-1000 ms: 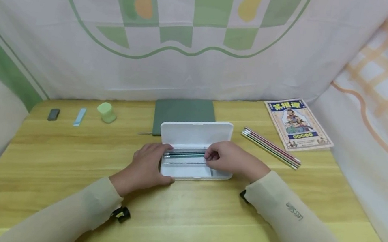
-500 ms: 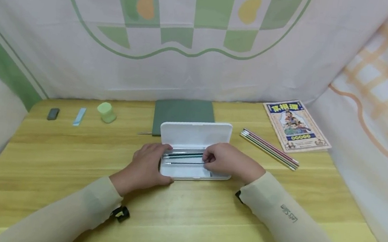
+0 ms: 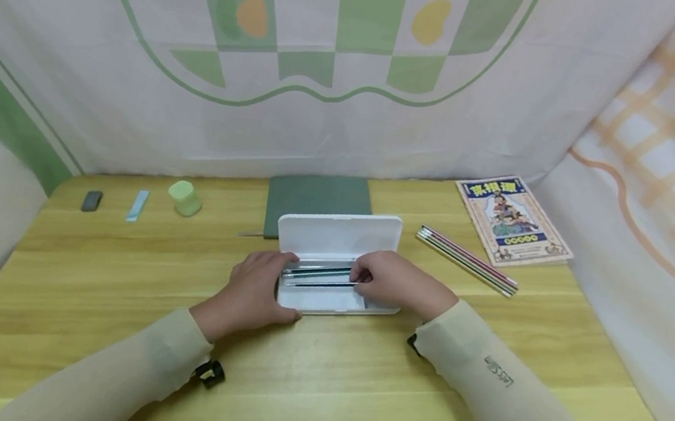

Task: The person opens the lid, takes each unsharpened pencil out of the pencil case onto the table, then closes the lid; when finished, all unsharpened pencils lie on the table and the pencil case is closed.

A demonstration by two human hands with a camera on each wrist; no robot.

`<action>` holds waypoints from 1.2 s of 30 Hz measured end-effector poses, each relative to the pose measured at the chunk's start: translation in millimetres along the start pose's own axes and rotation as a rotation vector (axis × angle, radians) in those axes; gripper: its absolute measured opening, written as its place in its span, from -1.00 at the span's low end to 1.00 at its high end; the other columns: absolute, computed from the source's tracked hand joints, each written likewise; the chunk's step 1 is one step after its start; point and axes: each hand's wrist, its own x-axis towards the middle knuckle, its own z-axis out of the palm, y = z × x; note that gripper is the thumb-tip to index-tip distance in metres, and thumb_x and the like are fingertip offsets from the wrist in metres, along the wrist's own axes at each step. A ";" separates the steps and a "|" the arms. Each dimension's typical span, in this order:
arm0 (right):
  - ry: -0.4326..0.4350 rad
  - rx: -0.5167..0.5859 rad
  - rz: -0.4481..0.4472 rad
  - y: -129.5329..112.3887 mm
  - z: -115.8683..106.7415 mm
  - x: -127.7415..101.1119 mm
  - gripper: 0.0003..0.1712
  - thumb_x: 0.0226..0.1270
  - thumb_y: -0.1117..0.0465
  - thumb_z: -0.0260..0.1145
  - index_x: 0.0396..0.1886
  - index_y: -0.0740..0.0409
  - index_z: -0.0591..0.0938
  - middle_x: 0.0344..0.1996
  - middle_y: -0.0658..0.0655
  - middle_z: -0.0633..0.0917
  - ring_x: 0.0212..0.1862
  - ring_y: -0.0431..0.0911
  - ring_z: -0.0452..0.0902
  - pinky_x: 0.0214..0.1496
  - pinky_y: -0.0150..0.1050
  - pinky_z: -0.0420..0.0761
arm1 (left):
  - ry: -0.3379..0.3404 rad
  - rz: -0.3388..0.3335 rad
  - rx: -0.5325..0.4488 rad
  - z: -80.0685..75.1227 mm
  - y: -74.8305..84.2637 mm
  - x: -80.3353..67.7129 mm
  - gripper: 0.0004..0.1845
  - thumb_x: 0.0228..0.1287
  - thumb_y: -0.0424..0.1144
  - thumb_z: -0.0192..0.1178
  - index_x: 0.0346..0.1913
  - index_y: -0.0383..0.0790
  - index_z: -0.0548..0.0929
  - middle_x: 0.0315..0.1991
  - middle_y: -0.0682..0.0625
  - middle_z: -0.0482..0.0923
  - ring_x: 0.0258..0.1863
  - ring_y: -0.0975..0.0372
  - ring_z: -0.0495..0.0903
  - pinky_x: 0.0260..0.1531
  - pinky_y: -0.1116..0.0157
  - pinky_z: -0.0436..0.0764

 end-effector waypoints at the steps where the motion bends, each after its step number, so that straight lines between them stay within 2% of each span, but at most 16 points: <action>1: 0.004 0.006 -0.001 1.1 0.7 0.0 -0.94 0.44 0.26 0.37 -0.20 0.02 0.74 -0.31 -0.03 0.68 -0.20 -0.09 0.54 -0.06 -0.17 0.58 | 0.000 0.002 -0.001 0.2 -0.1 -0.1 0.03 -0.03 0.13 0.61 0.49 -0.12 0.37 0.44 -0.08 0.40 0.48 -0.03 0.22 0.41 -0.19 0.17; 11: 0.101 0.083 -0.021 12.8 -2.8 -11.3 -0.93 0.43 0.23 0.37 -0.18 0.02 0.76 -0.26 -0.06 0.72 -0.19 -0.10 0.57 -0.06 -0.15 0.62 | -0.003 -0.001 0.000 0.9 0.0 -0.2 0.02 -0.02 0.14 0.60 0.49 -0.12 0.36 0.45 -0.08 0.39 0.49 -0.04 0.21 0.41 -0.22 0.17; 15: 0.141 0.107 0.003 20.7 -12.6 -26.4 -0.91 0.41 0.21 0.38 -0.16 0.06 0.76 -0.24 -0.03 0.73 -0.18 -0.11 0.58 -0.07 -0.14 0.64 | 0.003 0.001 -0.002 1.5 -0.8 -0.1 0.02 -0.02 0.14 0.60 0.49 -0.11 0.37 0.45 -0.08 0.39 0.49 -0.04 0.21 0.40 -0.23 0.17; 21: 0.265 0.116 0.012 38.0 -33.3 -62.2 -0.91 0.38 0.21 0.40 -0.18 0.07 0.76 -0.22 -0.01 0.74 -0.15 -0.11 0.60 -0.05 -0.12 0.62 | 0.003 0.002 0.001 0.5 -0.9 -0.2 0.01 -0.02 0.15 0.59 0.48 -0.10 0.37 0.46 -0.08 0.38 0.49 -0.05 0.21 0.41 -0.22 0.16; 25: 0.340 0.092 0.089 54.9 -49.2 -86.4 -0.86 0.39 0.14 0.41 -0.14 0.06 0.76 -0.19 0.02 0.75 -0.13 -0.07 0.61 -0.05 -0.10 0.60 | 0.003 0.004 -0.006 1.2 0.1 -0.1 0.01 -0.01 0.13 0.59 0.48 -0.12 0.37 0.46 -0.08 0.38 0.49 -0.05 0.21 0.41 -0.23 0.16; 29: 0.416 0.058 0.171 84.7 -60.5 -102.6 -0.78 0.41 0.06 0.42 -0.10 0.08 0.77 -0.16 0.09 0.77 -0.11 0.01 0.63 -0.02 -0.05 0.57 | 0.004 0.006 -0.009 1.1 -0.2 0.1 0.01 -0.01 0.13 0.59 0.49 -0.12 0.37 0.46 -0.08 0.38 0.50 -0.05 0.21 0.41 -0.23 0.15; 33: 0.460 0.025 0.268 121.4 -68.5 -108.0 -0.68 0.42 0.00 0.40 -0.06 0.14 0.76 -0.13 0.19 0.78 -0.07 0.10 0.64 0.04 0.10 0.54 | 0.008 0.005 -0.008 0.3 -1.1 0.9 0.02 -0.01 0.14 0.59 0.49 -0.12 0.36 0.47 -0.09 0.37 0.50 -0.05 0.21 0.41 -0.23 0.15; 36: 0.455 0.015 0.322 143.5 -71.3 -104.5 -0.63 0.42 0.00 0.38 -0.04 0.21 0.75 -0.14 0.23 0.77 -0.08 0.14 0.64 0.05 0.18 0.53 | 0.010 0.001 -0.007 0.4 -1.9 0.7 0.02 -0.01 0.14 0.59 0.49 -0.12 0.37 0.47 -0.08 0.37 0.49 -0.05 0.21 0.41 -0.23 0.15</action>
